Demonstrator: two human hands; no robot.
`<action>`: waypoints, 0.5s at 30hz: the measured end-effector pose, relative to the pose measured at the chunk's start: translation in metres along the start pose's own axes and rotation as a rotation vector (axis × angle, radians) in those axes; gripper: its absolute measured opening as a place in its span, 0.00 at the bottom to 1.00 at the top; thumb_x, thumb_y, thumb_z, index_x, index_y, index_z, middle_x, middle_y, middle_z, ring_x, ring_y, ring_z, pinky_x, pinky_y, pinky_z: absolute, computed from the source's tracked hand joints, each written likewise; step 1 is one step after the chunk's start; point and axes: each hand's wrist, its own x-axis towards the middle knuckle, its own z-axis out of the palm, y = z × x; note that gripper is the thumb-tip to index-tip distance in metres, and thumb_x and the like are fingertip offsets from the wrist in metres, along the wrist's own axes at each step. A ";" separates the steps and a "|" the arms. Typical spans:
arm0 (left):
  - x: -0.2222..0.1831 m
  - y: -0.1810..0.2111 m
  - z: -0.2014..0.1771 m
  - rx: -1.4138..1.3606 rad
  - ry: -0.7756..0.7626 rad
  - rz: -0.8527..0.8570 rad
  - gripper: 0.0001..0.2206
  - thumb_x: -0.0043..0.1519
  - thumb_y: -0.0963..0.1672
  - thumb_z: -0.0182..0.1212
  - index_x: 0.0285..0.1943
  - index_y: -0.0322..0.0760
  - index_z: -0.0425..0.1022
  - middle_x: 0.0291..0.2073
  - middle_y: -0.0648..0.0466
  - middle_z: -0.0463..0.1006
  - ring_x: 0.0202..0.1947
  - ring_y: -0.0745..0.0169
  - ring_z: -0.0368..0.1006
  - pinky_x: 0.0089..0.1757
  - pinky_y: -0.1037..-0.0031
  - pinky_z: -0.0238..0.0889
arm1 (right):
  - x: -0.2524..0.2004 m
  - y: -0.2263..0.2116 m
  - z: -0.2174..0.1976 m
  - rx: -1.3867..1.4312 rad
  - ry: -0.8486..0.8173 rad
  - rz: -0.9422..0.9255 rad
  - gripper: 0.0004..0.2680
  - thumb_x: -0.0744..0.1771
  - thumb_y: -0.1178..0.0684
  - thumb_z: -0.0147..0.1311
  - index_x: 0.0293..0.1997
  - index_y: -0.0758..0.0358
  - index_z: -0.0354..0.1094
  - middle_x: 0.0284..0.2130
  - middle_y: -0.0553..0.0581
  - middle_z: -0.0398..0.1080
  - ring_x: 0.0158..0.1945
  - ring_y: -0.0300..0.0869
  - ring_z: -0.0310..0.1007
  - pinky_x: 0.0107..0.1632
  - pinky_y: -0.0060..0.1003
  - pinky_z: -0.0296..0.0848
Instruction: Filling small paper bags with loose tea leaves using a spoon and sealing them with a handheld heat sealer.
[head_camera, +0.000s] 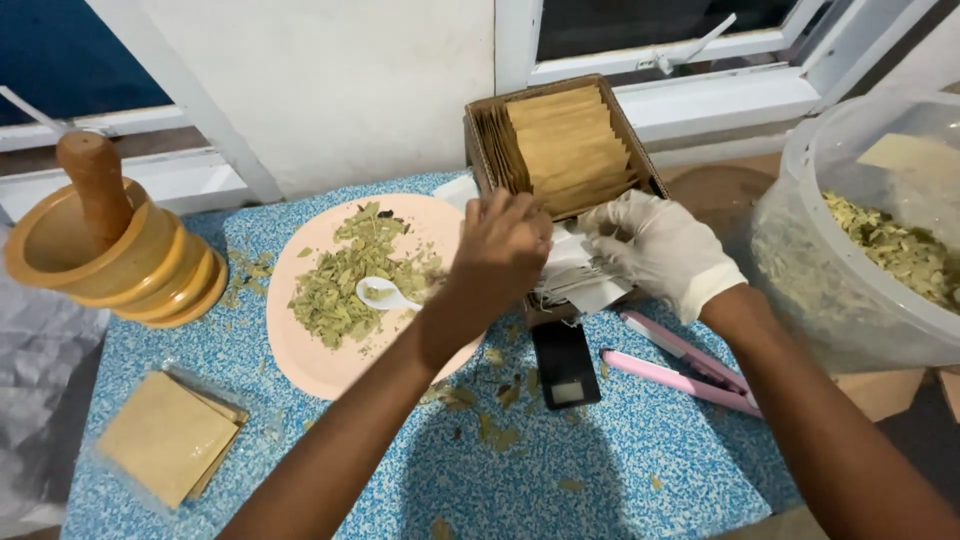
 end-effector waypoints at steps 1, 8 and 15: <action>0.006 0.005 -0.010 -0.013 -0.030 -0.023 0.06 0.61 0.41 0.67 0.32 0.40 0.74 0.35 0.52 0.71 0.38 0.52 0.66 0.40 0.60 0.56 | 0.005 0.004 0.000 0.004 -0.020 -0.020 0.07 0.68 0.51 0.66 0.50 0.49 0.81 0.46 0.56 0.80 0.55 0.54 0.83 0.56 0.55 0.82; 0.014 0.021 0.012 -0.050 -0.021 -0.037 0.06 0.60 0.40 0.70 0.33 0.38 0.76 0.31 0.51 0.71 0.39 0.50 0.67 0.40 0.60 0.54 | 0.010 0.012 -0.025 -0.179 -0.041 -0.022 0.09 0.71 0.52 0.63 0.57 0.52 0.83 0.50 0.61 0.80 0.57 0.60 0.82 0.56 0.58 0.83; 0.013 0.035 0.013 0.057 -0.122 -0.056 0.07 0.54 0.40 0.79 0.30 0.38 0.82 0.27 0.49 0.73 0.41 0.48 0.69 0.47 0.52 0.57 | 0.022 0.034 -0.009 -0.287 -0.204 0.035 0.14 0.71 0.38 0.58 0.64 0.36 0.80 0.60 0.57 0.79 0.66 0.62 0.76 0.66 0.62 0.77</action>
